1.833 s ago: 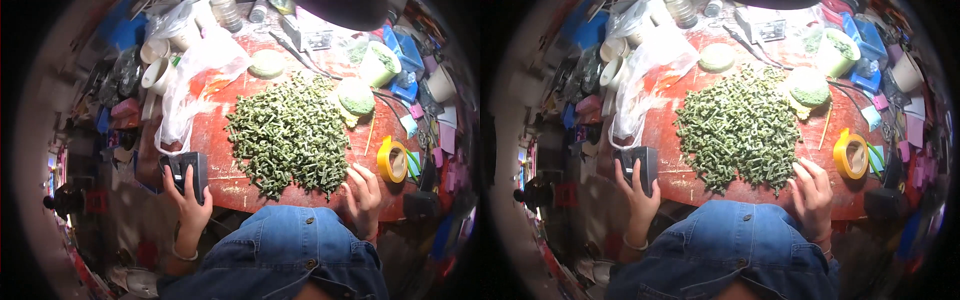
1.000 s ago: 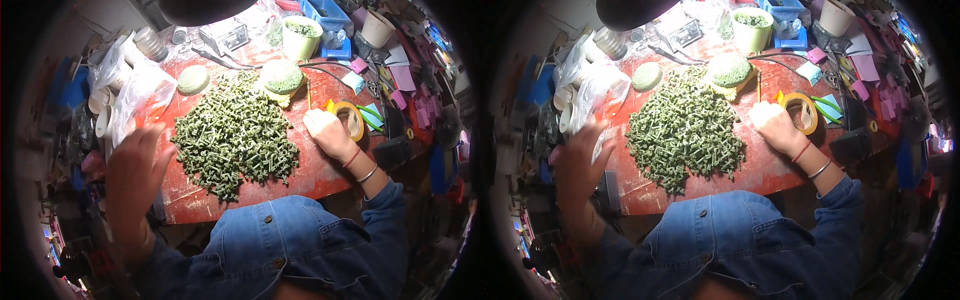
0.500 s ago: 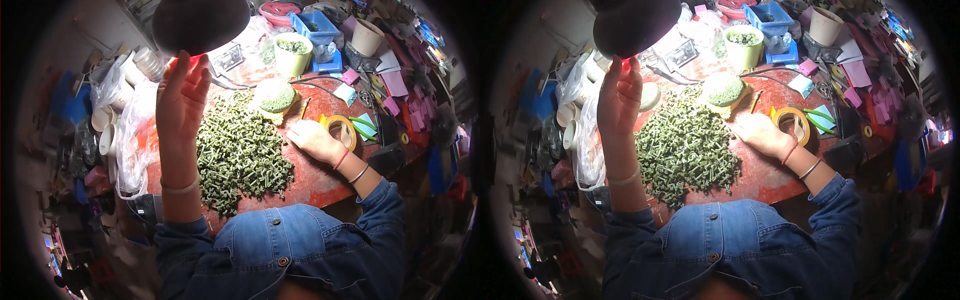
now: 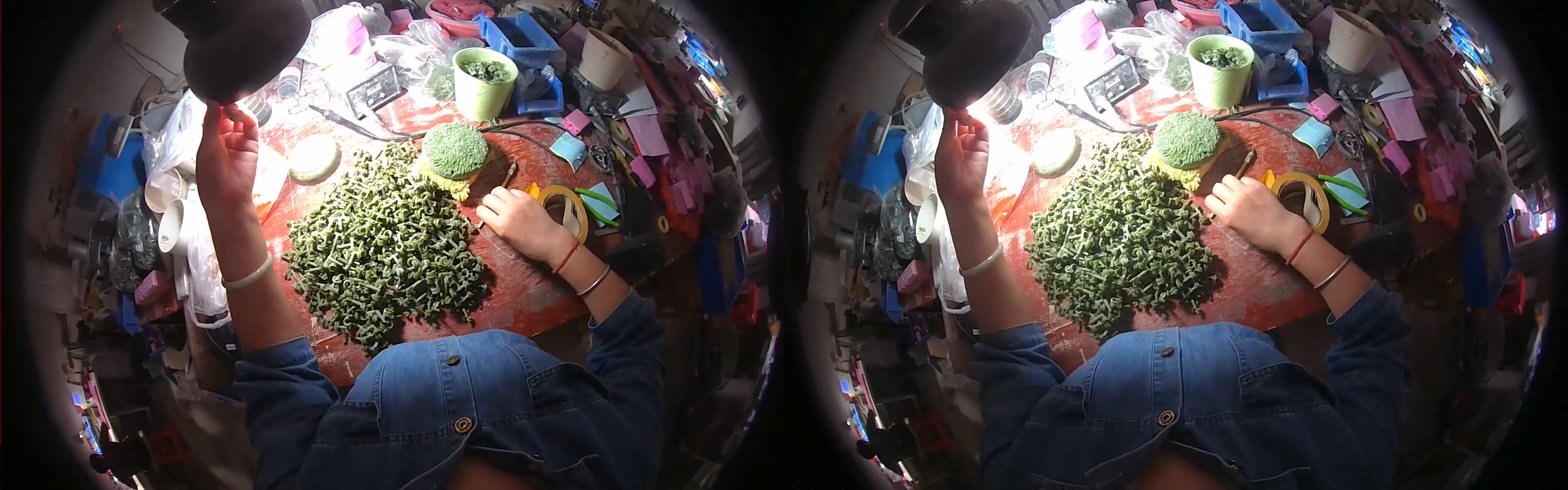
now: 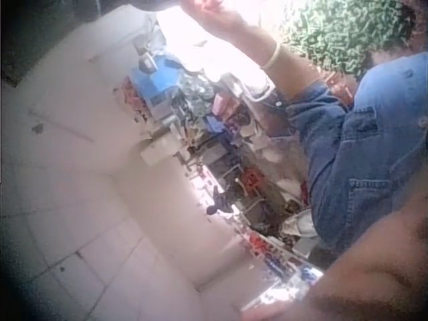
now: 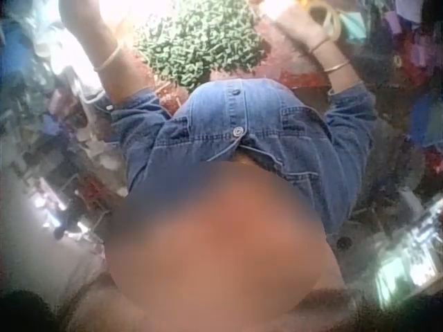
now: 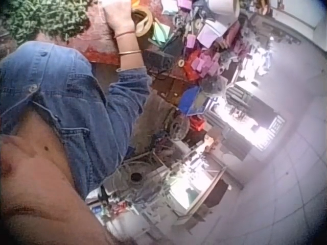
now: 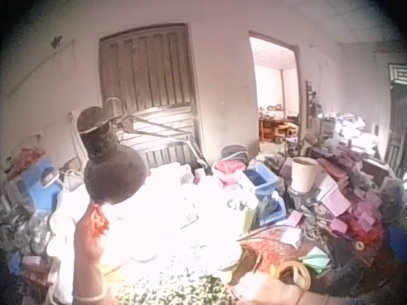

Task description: The person opens a plastic bag, empties a pile of small green items onto a table, and then uses a soldering iron to join two of the items together.

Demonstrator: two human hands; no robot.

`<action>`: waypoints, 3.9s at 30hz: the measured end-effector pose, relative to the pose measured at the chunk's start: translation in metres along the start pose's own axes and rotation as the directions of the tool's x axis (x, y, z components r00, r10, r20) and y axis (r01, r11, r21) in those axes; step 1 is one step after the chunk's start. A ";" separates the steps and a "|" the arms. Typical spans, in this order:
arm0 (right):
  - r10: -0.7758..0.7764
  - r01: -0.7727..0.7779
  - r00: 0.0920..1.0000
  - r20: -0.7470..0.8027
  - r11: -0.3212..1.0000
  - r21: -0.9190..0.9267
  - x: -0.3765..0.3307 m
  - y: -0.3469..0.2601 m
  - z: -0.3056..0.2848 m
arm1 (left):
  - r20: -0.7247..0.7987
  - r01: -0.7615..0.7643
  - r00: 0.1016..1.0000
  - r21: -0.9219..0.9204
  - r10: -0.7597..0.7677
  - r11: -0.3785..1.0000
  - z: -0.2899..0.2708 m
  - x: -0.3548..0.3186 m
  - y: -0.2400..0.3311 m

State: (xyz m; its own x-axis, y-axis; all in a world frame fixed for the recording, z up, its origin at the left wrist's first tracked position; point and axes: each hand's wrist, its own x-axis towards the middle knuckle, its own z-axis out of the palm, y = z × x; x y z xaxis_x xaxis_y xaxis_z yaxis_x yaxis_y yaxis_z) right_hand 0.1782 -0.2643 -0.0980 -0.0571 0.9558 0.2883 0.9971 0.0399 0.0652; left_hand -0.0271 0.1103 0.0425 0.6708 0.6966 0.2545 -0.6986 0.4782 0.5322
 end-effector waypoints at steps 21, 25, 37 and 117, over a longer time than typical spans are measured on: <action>0.574 -0.370 0.769 -0.280 0.758 0.537 0.022 -0.035 -0.037 | 0.389 -0.425 0.897 0.889 -0.211 -0.168 -0.012 -0.133 -0.128; 0.589 -0.453 0.803 -0.095 0.706 0.545 0.019 -0.037 -0.032 | 0.453 -0.491 0.869 0.836 -0.198 -0.243 -0.014 -0.131 -0.141; 0.585 -0.157 0.757 -0.291 0.596 0.787 0.074 -0.074 -0.049 | 0.508 -0.474 0.860 0.830 0.047 -0.295 -0.005 -0.144 -0.135; 0.600 -0.089 0.717 -0.354 0.583 0.808 0.058 -0.085 -0.033 | -0.134 0.572 0.821 0.190 -0.556 0.798 -0.006 -0.181 -0.123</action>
State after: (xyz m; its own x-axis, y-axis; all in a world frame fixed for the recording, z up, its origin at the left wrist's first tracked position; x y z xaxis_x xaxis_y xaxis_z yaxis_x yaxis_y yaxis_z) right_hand 0.0887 -0.2215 -0.0550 0.5398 0.6060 0.5843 0.6271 0.1736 -0.7594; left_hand -0.0640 -0.0721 -0.0739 0.9051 0.3777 -0.1952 -0.1270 0.6784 0.7237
